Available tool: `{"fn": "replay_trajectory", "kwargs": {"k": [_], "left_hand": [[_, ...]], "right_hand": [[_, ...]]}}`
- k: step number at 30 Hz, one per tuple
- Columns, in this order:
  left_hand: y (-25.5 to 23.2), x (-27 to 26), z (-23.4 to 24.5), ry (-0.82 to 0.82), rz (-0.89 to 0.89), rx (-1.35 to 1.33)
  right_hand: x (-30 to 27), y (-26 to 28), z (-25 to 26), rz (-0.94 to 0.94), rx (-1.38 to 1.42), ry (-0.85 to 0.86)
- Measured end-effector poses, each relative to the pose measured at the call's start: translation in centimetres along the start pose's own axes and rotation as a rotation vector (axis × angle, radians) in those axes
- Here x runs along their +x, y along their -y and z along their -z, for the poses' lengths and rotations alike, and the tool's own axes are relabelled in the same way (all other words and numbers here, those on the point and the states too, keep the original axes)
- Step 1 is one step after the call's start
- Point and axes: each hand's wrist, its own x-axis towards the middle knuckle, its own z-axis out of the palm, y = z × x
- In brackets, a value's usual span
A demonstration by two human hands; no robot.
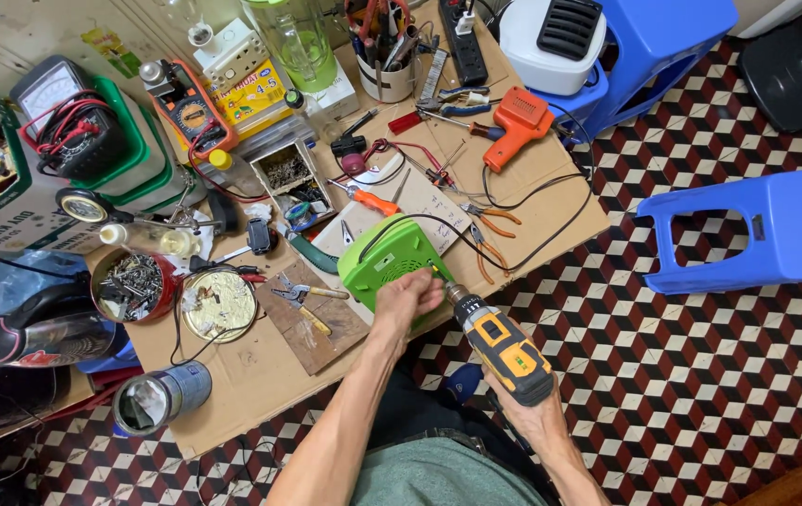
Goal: Repairing and reassembling a green blender base using a power drill and testing it with a jar.
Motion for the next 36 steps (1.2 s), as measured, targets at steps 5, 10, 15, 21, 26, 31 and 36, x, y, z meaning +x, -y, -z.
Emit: {"fn": "replay_trajectory", "kwargs": {"k": [5,10,15,21,26,31,36], "left_hand": [[-9.1,-6.1,-1.8,-0.307,-0.328,0.773],[-9.2,0.6,2.8,-0.314,-0.987,1.427],[-10.0,-0.1,2.3,-0.136,-0.475,1.313],[-10.2,-0.2,2.3,-0.157,-0.476,1.266],[-10.2,0.2,2.8,-0.173,-0.529,1.279],[-10.4,0.8,3.2,-0.131,-0.583,1.273],[-11.9,1.3,3.1,-0.116,-0.501,1.205]], "right_hand": [[0.0,1.1,0.2,0.025,0.033,-0.018],[0.2,2.9,0.0,-0.015,0.157,-0.032],[0.2,3.2,-0.4,-0.061,0.132,-0.062],[0.7,4.0,-1.0,-0.056,0.156,-0.05],[1.7,2.1,-1.5,-0.072,0.064,-0.033],[2.5,3.4,-1.3,-0.012,0.169,0.01],[3.7,5.1,-1.0,-0.04,-0.008,0.004]]}}
